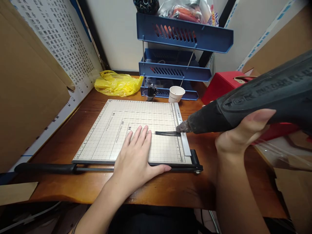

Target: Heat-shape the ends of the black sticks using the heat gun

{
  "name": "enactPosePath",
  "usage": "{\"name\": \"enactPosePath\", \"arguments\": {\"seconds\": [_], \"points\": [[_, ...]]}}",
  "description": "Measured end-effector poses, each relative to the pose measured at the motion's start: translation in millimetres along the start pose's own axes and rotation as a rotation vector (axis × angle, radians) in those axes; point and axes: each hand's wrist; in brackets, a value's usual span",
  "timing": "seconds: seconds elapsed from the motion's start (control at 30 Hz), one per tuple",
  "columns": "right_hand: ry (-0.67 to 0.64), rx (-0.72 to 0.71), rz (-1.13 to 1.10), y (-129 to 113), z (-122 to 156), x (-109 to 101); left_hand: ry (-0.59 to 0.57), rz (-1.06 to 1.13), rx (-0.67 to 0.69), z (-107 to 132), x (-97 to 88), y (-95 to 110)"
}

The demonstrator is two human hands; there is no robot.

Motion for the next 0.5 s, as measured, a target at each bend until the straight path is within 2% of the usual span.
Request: {"name": "enactPosePath", "arguments": {"seconds": [0.27, 0.4, 0.5], "points": [[-0.057, 0.063, 0.046, -7.5, -4.9, 0.4, 0.027, 0.003, 0.010, 1.6, 2.5, -0.2], [-0.070, 0.014, 0.043, -4.2, -2.4, -1.6, 0.016, -0.013, 0.020, 1.7, 0.0, 1.1], [-0.026, -0.048, 0.055, 2.4, 1.9, -4.2, -0.011, -0.004, 0.034, -0.2, -3.8, 5.2]]}}
Point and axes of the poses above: each hand's wrist, its own z-axis away from the middle knuckle, its own x-axis out of the palm, y = z × x, and after that the axes turned 1 degree about y, right-handed
